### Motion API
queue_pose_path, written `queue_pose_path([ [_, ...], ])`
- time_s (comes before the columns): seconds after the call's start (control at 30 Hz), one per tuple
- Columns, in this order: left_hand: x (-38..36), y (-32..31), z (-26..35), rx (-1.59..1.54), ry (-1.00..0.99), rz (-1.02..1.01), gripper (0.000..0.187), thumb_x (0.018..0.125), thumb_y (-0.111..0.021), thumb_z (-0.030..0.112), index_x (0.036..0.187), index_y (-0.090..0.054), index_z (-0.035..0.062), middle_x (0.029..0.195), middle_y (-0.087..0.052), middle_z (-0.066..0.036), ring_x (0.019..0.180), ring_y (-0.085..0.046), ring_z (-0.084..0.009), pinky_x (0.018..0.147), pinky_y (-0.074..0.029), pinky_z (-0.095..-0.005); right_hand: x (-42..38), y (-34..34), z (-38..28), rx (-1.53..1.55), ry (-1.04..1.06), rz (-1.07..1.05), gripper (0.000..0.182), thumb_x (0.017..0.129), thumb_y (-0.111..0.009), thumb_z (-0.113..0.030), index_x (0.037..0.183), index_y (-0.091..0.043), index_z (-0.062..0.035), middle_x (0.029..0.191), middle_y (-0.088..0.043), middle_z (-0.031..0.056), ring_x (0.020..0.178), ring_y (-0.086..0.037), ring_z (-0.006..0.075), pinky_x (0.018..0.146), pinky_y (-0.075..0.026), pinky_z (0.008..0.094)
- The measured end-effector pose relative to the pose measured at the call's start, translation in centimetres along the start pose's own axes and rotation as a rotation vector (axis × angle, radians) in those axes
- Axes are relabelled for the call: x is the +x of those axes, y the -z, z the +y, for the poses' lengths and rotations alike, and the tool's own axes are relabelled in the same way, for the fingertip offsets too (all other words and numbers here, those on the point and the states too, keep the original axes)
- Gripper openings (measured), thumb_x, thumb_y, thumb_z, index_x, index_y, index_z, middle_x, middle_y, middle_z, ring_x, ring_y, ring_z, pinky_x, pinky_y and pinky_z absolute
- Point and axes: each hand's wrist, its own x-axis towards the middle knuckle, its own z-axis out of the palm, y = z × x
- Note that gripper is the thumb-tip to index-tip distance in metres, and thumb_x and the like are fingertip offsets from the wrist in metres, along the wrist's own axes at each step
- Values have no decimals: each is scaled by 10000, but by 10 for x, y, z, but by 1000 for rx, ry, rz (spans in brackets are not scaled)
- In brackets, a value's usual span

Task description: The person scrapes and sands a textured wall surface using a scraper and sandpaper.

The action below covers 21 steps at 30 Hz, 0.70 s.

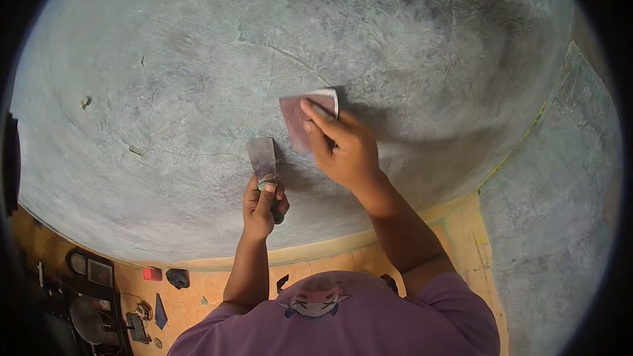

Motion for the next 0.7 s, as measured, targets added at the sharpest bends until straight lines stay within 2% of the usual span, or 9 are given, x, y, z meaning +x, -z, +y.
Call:
queue_pose_path([
  [0.07, 0, 1, 1, 4, -13, 7, 153, 999, -518, 232, 1052, -505, 89, 779, -510, -26, 557, -496, -107, 499, -415, -248, -19, -6, 7, -24, 11, -40, 293, 827, -683, -57, 1115, -708, -105, 820, -675, 140, 665, -656, 225, 594, -501, 290],
  [0.13, -1, 1, 4, 12, -5, -3, 154, 999, -518, 235, 1049, -505, 90, 776, -506, -24, 558, -493, -106, 498, -412, -247, -26, -4, 14, 28, 79, -17, 290, 827, -682, -45, 1114, -705, -82, 835, -681, 147, 662, -656, 218, 586, -501, 282],
  [0.27, -2, 0, 3, -4, 32, 9, 153, 1001, -515, 234, 1046, -505, 89, 776, -505, -22, 564, -493, -105, 500, -410, -244, -10, 9, 14, 5, 5, 6, 284, 829, -674, -17, 1112, -694, -37, 874, -690, 147, 700, -669, 191, 590, -500, 269],
  [0.33, -1, 0, 1, -14, 6, 2, 148, 1002, -511, 228, 1055, -503, 90, 781, -506, -24, 570, -494, -104, 500, -409, -242, 9, 6, 8, 32, 89, 107, 289, 831, -671, -18, 1118, -692, -41, 861, -686, 132, 669, -649, 180, 575, -487, 263],
  [0.47, -2, 0, 2, -17, 17, 7, 148, 1002, -508, 228, 1060, -501, 92, 786, -507, -24, 568, -496, -104, 498, -410, -243, -2, 3, 5, -15, 30, -14, 290, 828, -670, -17, 1116, -693, -52, 869, -689, 132, 648, -644, 195, 561, -484, 290],
  [0.53, -2, 0, 5, 33, 9, -2, 149, 1003, -509, 235, 1052, -498, 95, 791, -506, -25, 567, -498, -105, 498, -415, -243, -18, 0, 13, -8, 89, 0, 289, 827, -665, -10, 1111, -696, -54, 885, -693, 141, 667, -659, 194, 562, -491, 291],
  [0.6, -1, 2, 6, 23, 10, 1, 148, 1003, -507, 237, 1049, -497, 97, 791, -505, -25, 565, -498, -105, 499, -417, -243, -25, 3, 14, 76, -11, -29, 293, 826, -663, -7, 1113, -696, -57, 896, -694, 148, 675, -668, 197, 562, -496, 286],
  [0.7, -2, 1, 3, 11, 14, -5, 145, 1004, -505, 238, 1046, -497, 99, 790, -504, -24, 560, -496, -105, 499, -419, -242, -2, 6, 9, 44, 62, 29, 292, 823, -669, -7, 1110, -695, -53, 888, -694, 146, 658, -660, 198, 555, -493, 283],
])
